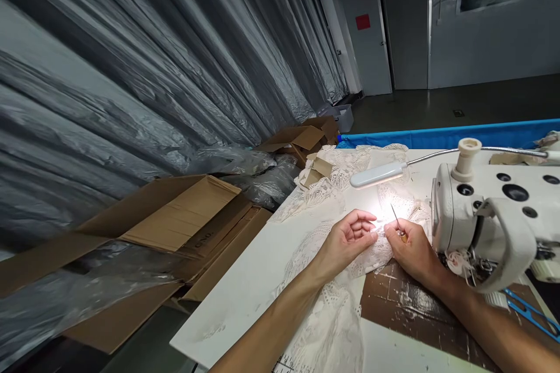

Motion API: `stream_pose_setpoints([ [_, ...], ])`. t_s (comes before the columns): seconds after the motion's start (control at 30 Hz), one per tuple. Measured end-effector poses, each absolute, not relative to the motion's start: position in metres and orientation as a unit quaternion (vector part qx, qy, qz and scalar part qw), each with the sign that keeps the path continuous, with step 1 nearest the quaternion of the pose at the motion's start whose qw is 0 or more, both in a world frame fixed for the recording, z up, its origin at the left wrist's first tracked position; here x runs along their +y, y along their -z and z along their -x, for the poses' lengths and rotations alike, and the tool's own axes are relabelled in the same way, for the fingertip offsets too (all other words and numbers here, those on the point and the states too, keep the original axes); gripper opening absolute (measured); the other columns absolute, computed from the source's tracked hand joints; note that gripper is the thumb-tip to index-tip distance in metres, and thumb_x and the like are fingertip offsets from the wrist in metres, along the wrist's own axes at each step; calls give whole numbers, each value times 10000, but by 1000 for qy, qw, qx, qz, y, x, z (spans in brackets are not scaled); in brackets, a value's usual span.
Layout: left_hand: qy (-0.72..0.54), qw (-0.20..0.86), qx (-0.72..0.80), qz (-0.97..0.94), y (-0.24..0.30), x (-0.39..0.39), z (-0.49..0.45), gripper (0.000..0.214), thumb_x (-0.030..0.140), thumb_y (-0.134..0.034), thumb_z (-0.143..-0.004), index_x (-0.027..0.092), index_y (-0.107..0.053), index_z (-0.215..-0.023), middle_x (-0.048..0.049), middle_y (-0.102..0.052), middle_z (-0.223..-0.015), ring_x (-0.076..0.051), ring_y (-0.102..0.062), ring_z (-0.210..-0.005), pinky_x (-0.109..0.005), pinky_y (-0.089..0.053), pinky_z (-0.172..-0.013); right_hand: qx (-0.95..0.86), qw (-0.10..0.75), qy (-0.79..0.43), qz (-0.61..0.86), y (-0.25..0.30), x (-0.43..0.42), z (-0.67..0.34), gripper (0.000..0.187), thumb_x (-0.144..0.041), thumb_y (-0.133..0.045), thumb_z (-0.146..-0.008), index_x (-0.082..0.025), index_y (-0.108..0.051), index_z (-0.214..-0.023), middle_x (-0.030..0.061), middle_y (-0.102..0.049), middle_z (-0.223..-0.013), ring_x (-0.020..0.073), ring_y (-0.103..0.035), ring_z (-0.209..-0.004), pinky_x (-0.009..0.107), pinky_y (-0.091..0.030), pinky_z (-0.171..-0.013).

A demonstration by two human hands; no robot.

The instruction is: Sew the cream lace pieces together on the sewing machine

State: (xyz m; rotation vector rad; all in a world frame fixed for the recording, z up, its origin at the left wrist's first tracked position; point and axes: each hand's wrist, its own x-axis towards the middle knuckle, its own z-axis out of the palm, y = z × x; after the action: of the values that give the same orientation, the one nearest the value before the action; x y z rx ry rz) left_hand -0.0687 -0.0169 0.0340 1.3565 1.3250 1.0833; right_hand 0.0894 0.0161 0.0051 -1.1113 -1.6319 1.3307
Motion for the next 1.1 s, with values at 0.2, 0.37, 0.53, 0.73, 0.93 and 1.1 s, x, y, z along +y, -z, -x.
stream_pose_setpoints([
  [0.2,-449,455,506,-579,-31,-18,63,134,258,-683,-738,148,-699,-814,-57,-667,-844,-155,-607,-785,-257,-480,-709,-626,382,-522,436,-6,14,-90,407,-557,-480,-757,-162,-565,-709,-17,-456,-524,128,-400,-477,242,-324,-428],
  [0.37,-493,407,547,-540,-25,-17,58,163,291,-710,-721,144,-690,-789,-57,-697,-801,-167,-633,-758,-280,-503,-731,-621,373,-539,430,-9,11,-88,436,-575,-514,-718,-151,-586,-791,-46,-409,-494,111,-347,-430,233,-271,-397],
  [0.53,-503,416,551,-521,-24,-15,61,156,251,-735,-684,143,-709,-793,-69,-722,-831,-190,-656,-814,-310,-515,-791,-603,361,-548,453,-5,13,-88,480,-588,-517,-677,-140,-584,-835,-43,-411,-496,115,-337,-443,234,-252,-414],
  [0.73,-501,429,565,-495,-22,-13,63,191,214,-744,-657,143,-710,-831,-76,-722,-888,-198,-659,-872,-326,-505,-841,-608,355,-536,465,-3,14,-89,484,-569,-485,-695,-144,-577,-908,-46,-410,-503,135,-367,-457,246,-278,-429],
  [0.93,-506,422,574,-487,-20,-12,64,219,209,-729,-654,148,-665,-855,-56,-690,-895,-158,-632,-853,-275,-486,-797,-654,356,-484,459,-7,11,-90,440,-512,-435,-767,-149,-595,-959,-45,-393,-532,138,-361,-467,250,-277,-438],
  [1.1,-514,475,561,-442,-21,-13,63,347,220,-755,-626,139,-582,-916,-5,-643,-742,-106,-592,-665,-208,-452,-627,-670,371,-458,450,-2,13,-90,445,-527,-431,-796,-139,-606,-927,4,-499,-606,158,-440,-522,266,-340,-477],
])
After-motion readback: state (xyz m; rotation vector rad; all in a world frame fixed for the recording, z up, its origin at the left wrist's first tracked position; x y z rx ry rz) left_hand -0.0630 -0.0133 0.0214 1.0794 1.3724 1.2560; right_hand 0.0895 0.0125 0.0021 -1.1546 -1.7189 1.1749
